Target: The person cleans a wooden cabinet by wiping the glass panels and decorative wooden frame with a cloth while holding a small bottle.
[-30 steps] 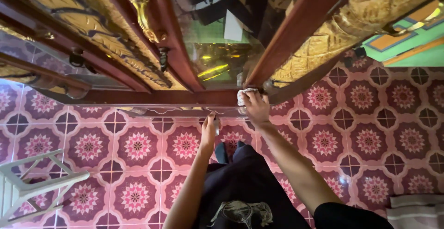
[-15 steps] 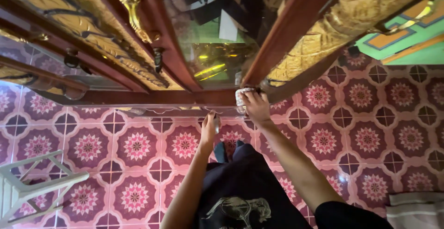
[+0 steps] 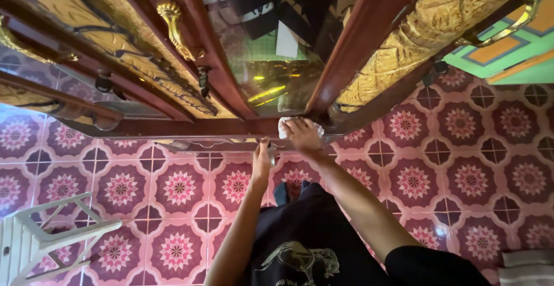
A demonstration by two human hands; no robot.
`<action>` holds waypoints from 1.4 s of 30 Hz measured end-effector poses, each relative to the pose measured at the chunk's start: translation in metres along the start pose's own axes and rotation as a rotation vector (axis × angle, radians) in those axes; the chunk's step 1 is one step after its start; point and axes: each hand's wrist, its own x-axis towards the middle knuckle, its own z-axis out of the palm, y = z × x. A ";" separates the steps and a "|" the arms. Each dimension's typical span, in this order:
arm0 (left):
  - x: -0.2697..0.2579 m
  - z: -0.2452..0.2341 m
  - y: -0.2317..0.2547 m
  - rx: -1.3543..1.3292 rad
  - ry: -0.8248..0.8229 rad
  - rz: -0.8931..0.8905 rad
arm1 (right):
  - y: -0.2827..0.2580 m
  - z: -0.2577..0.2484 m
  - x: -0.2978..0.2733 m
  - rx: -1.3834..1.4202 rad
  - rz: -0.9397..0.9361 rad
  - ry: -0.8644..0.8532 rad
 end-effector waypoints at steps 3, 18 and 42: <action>0.019 -0.002 -0.008 0.098 -0.035 0.155 | 0.018 -0.005 -0.012 -0.058 -0.019 0.039; 0.027 -0.025 -0.025 0.139 0.001 0.188 | 0.017 -0.015 -0.013 -0.039 0.011 0.045; 0.018 -0.014 -0.022 0.075 -0.080 0.100 | 0.025 -0.021 -0.025 -0.092 0.142 -0.016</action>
